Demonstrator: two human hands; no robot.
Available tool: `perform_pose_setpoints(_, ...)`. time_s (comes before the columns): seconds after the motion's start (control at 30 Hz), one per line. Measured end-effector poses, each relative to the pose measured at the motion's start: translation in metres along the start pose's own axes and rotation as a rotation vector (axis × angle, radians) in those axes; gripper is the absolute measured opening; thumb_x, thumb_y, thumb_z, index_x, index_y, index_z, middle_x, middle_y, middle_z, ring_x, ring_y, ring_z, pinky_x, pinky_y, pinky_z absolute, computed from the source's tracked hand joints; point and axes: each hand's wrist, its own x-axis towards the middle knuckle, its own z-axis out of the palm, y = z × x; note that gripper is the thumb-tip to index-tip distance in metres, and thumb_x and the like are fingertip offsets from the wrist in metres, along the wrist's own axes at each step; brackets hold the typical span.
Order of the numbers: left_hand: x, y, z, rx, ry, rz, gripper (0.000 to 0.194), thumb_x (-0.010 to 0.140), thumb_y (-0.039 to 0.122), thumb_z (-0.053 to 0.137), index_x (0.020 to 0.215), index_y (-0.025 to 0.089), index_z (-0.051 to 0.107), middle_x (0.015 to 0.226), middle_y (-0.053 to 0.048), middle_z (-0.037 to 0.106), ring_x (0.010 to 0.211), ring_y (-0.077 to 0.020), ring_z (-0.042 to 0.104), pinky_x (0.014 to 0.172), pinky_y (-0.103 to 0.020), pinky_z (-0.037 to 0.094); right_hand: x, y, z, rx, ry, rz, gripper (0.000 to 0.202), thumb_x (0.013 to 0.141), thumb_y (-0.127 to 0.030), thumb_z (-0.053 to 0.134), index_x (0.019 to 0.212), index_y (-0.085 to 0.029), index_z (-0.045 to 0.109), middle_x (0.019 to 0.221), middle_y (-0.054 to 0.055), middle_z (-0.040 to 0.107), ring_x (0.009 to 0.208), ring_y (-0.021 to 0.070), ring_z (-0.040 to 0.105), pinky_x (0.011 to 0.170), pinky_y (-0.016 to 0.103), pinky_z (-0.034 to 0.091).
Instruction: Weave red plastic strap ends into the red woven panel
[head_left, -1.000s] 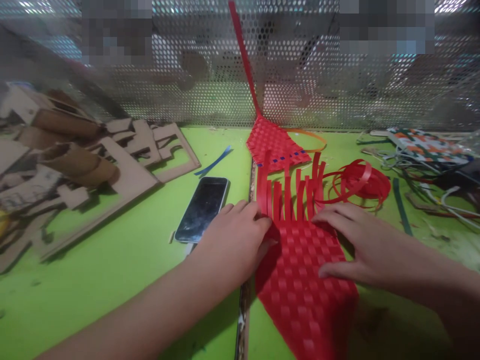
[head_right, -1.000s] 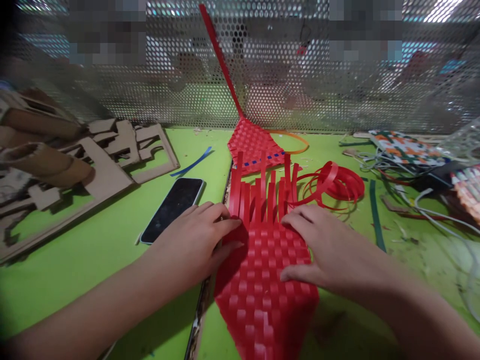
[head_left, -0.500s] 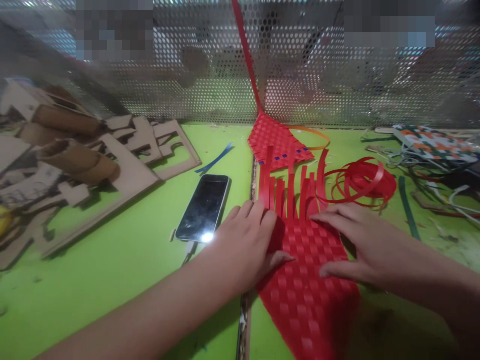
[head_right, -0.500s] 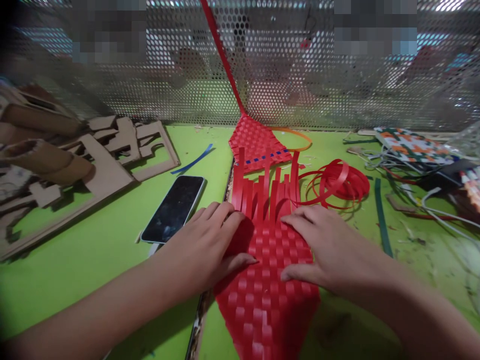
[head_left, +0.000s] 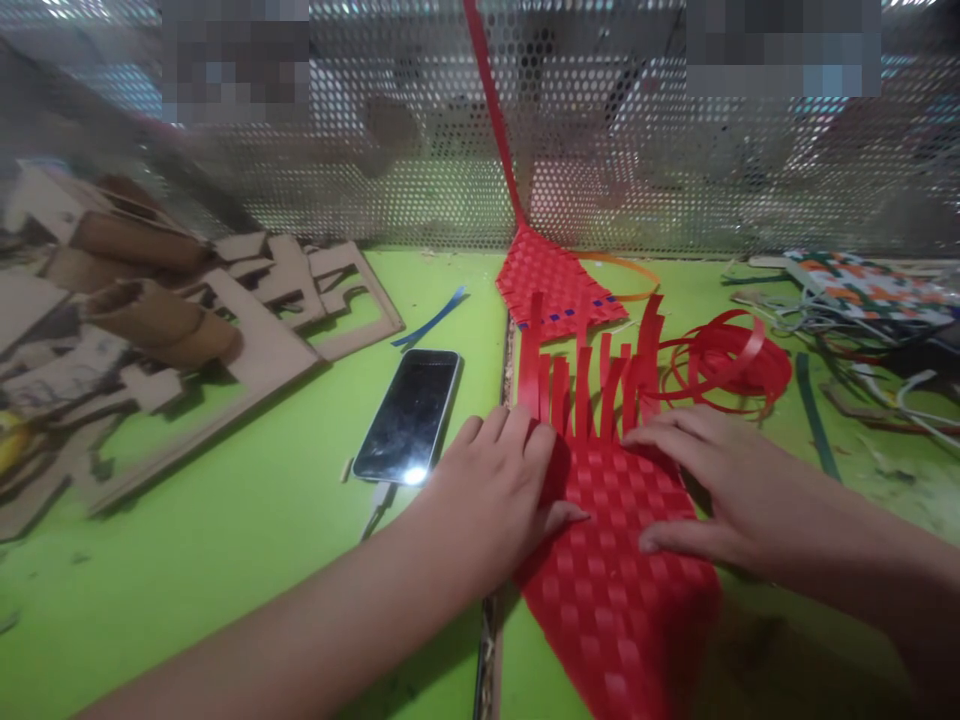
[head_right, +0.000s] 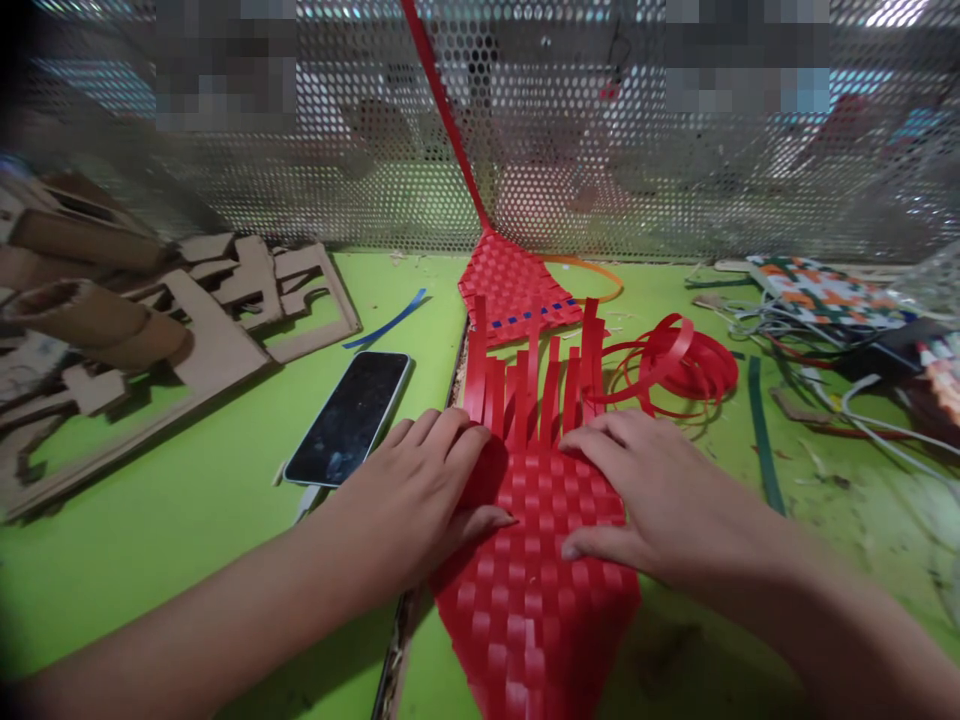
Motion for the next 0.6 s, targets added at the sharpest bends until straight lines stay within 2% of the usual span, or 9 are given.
perform_pose_setpoints(0.1,-0.0007,-0.0019,0.0016,-0.050,0.026,-0.020,0.069,0.105,0.068,0.052,0.143,0.012,0.059,0.130,-0.019,0.063,0.116,-0.0378,0.060,0.100,-0.058,0.054,0.0004,0.0002,-0.0003,-0.016,0.003,-0.007,0.081,0.089,-0.070,0.073,0.156,-0.026,0.062,0.139,0.020,0.070,0.123,0.0446,0.067,0.099,0.063,0.057)
perform_pose_setpoints(0.2,-0.0009,-0.0024,0.0031,-0.079,0.052,-0.020,0.070,0.107,0.066,0.048,0.157,0.017,0.050,0.135,-0.019,0.061,0.122,-0.0396,0.058,0.103,-0.061,0.052,0.0002,0.0003,0.0000,-0.013,0.012,-0.015,0.079,0.089,-0.069,0.074,0.155,-0.027,0.063,0.139,0.019,0.069,0.122,0.0435,0.067,0.099,0.063,0.057)
perform_pose_setpoints(0.4,0.0007,-0.0023,0.0035,-0.145,0.043,0.001,0.050,0.108,0.060,0.050,0.139,0.023,0.063,0.130,-0.018,0.061,0.121,-0.0402,0.057,0.102,-0.061,0.052,-0.0007,-0.0001,0.0007,0.020,0.010,-0.005,0.073,0.087,-0.064,0.078,0.151,-0.031,0.067,0.137,0.017,0.069,0.119,0.0421,0.067,0.099,0.062,0.057)
perform_pose_setpoints(0.6,0.0024,-0.0032,0.0054,-0.191,0.043,-0.014,0.052,0.107,0.059,0.054,0.144,0.023,0.060,0.131,-0.019,0.058,0.120,-0.0396,0.057,0.103,-0.061,0.051,0.0015,-0.0018,0.0008,0.066,-0.012,0.036,0.070,0.085,-0.061,0.080,0.147,-0.030,0.070,0.138,0.017,0.070,0.122,0.0430,0.068,0.101,0.063,0.057)
